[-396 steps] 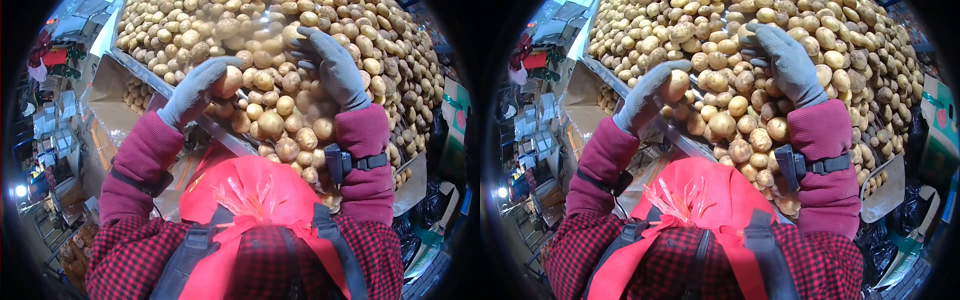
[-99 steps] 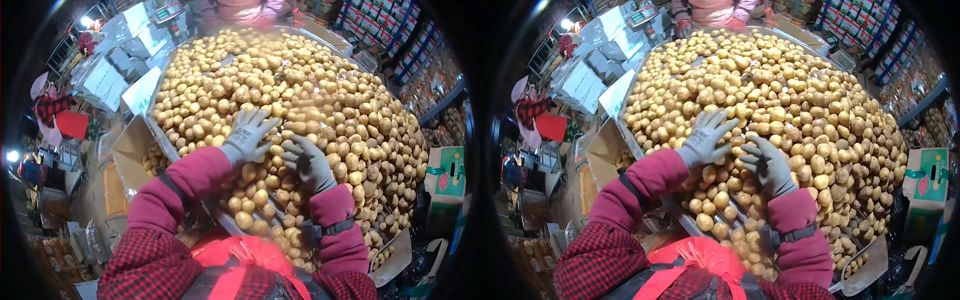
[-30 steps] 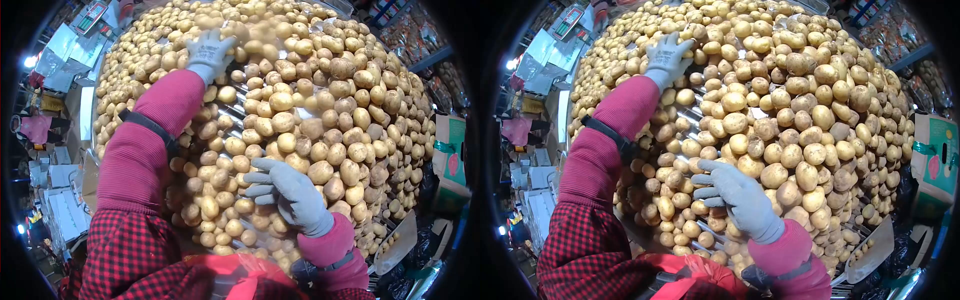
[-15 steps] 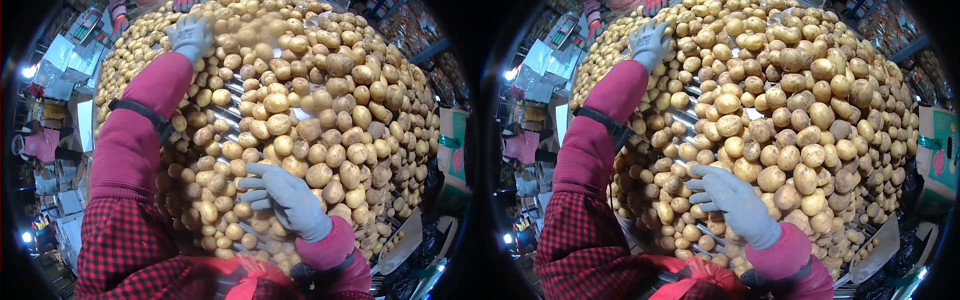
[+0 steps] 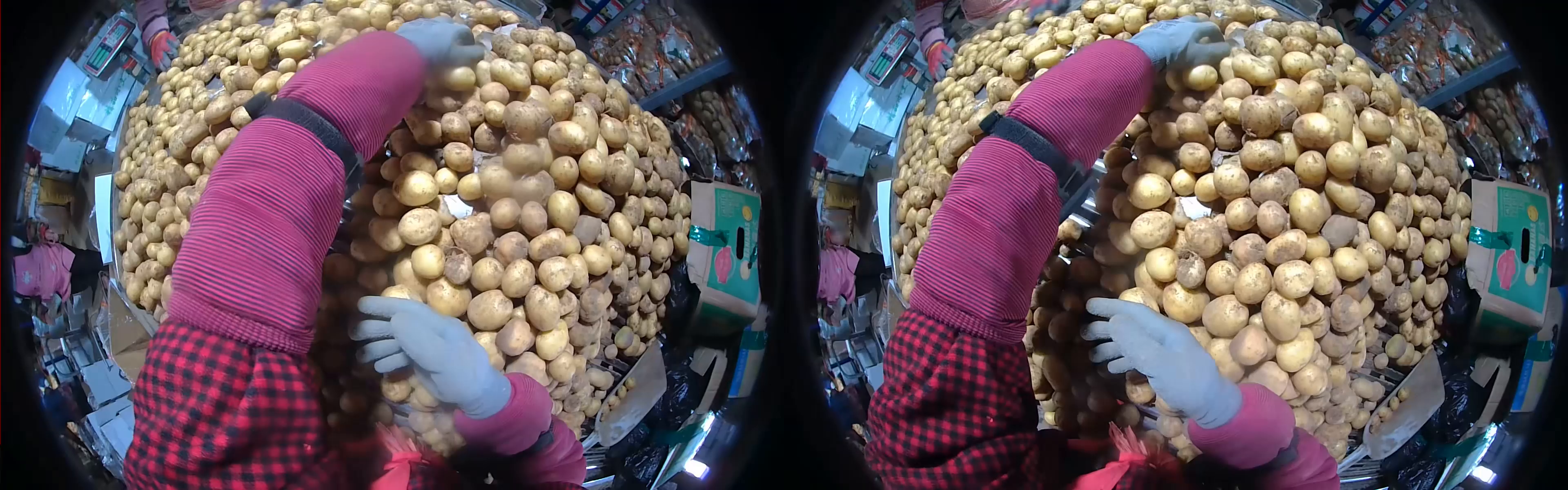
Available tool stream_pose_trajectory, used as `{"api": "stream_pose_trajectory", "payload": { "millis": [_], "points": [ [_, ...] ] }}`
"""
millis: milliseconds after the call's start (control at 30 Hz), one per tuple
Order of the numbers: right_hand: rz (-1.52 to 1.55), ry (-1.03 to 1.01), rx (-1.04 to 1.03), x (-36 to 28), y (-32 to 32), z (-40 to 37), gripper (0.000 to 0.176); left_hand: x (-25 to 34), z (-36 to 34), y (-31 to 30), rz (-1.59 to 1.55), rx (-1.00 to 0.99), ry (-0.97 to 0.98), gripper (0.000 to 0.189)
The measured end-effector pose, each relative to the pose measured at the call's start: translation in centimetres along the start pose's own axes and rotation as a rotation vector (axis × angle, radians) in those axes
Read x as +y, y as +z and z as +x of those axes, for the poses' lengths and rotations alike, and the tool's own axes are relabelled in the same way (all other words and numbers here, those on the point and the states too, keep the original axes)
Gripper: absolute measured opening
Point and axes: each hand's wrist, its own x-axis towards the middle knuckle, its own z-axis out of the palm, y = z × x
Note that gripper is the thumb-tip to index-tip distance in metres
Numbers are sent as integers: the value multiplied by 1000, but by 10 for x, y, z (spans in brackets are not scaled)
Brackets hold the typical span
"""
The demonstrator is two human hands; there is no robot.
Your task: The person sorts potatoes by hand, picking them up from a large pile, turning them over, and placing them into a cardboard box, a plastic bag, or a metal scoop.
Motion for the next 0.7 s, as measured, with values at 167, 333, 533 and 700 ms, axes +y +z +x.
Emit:
{"api": "stream_pose_trajectory", "payload": {
  "millis": [167,333,533,700],
  "points": [
    [30,-3,-18,2,-1,0,71,3,-8,7,-123,-125,-379,36],
    [14,4,-5,-2,3,-2,52,63,-84,-66,49,-485,-338,26],
    [-2,-26,5,-3,6,-6,51,93,-158,-67,266,-403,-285,25],
    [-88,-43,15,-7,10,-8,58,66,-223,-104,315,-181,-391,20]
  ]
}}
